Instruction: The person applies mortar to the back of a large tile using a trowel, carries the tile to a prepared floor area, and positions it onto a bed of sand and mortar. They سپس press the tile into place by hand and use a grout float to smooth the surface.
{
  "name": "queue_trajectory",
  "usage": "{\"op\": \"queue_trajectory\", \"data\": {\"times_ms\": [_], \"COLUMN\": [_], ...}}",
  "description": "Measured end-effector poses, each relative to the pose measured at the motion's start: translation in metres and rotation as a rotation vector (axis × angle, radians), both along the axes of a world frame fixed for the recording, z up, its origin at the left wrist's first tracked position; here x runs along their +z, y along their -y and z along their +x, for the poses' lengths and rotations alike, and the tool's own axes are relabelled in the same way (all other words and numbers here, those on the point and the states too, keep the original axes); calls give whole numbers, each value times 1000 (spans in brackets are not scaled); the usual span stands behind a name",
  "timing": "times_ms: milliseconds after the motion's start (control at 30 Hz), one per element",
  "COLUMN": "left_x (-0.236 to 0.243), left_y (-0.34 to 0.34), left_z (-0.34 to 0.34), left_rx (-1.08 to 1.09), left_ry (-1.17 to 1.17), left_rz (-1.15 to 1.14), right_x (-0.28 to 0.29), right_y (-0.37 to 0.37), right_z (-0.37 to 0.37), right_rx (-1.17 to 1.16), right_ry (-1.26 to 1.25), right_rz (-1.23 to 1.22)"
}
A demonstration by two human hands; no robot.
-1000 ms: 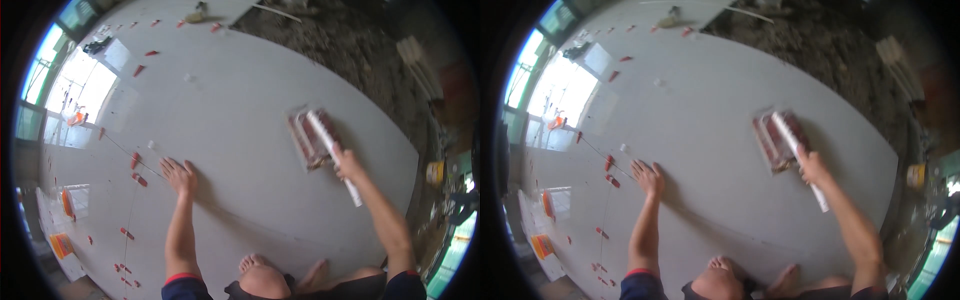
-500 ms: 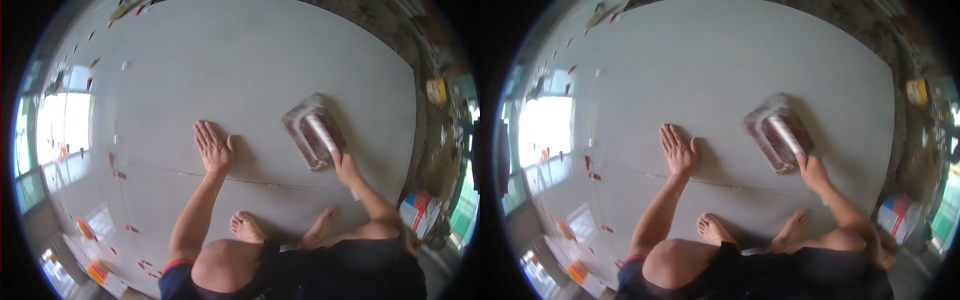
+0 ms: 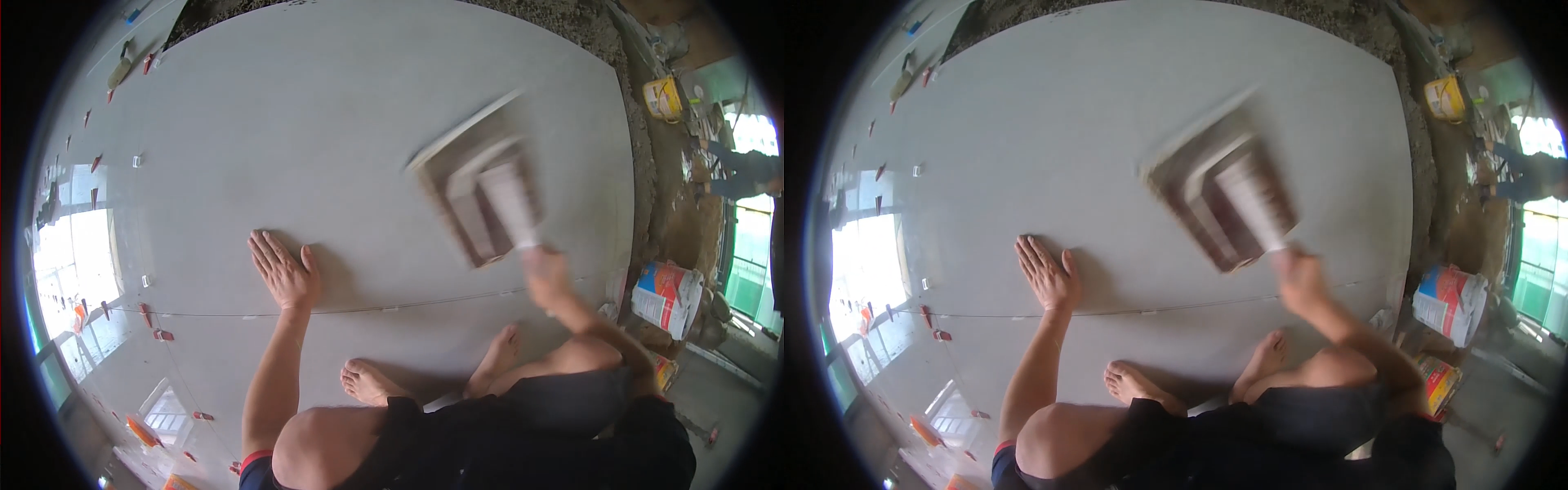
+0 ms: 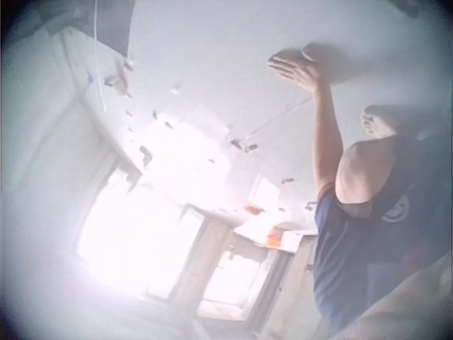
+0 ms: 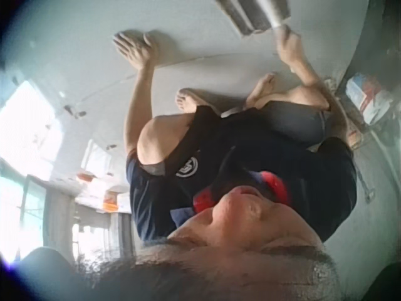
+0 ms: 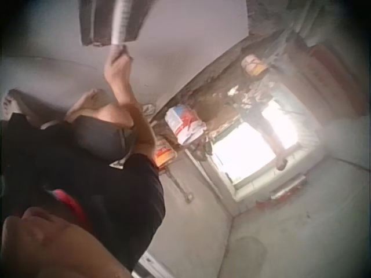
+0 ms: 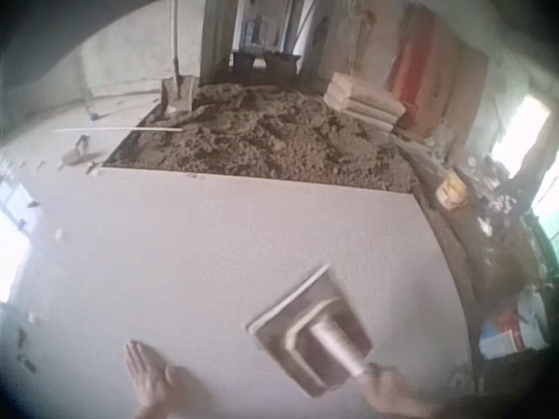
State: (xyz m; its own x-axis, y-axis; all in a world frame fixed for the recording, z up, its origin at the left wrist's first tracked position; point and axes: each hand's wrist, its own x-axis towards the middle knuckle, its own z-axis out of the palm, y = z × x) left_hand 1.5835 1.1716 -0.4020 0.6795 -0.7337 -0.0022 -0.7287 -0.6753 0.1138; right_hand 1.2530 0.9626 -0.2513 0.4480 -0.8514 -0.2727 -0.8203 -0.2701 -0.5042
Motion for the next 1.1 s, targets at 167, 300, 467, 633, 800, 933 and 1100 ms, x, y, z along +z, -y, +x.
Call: {"op": "queue_trajectory", "data": {"times_ms": [167,300,467,633,800,933,1100], "left_x": [1,8,-4,-13,11,28,58], "left_y": [3,7,3,-5,31,57,49], "left_z": [2,-2,-3,2,-31,-110,-159], "left_rx": [10,6,-52,-131,-316,-795,-625], "left_ry": [21,29,82,105,233,-138,-346], "left_rz": [47,85,-17,-12,-102,105,414], "right_x": [-36,66,87,-47,-64,-37,36], "right_y": [7,50,32,3,0,3,33], "right_z": [27,19,-27,-28,-32,-32,-60], "right_rx": [104,-67,-350,-272,-188,-203,-370], "right_ry": [-124,125,570,-186,-34,90,208], "right_rz": [497,549,104,411,549,504,472]}}
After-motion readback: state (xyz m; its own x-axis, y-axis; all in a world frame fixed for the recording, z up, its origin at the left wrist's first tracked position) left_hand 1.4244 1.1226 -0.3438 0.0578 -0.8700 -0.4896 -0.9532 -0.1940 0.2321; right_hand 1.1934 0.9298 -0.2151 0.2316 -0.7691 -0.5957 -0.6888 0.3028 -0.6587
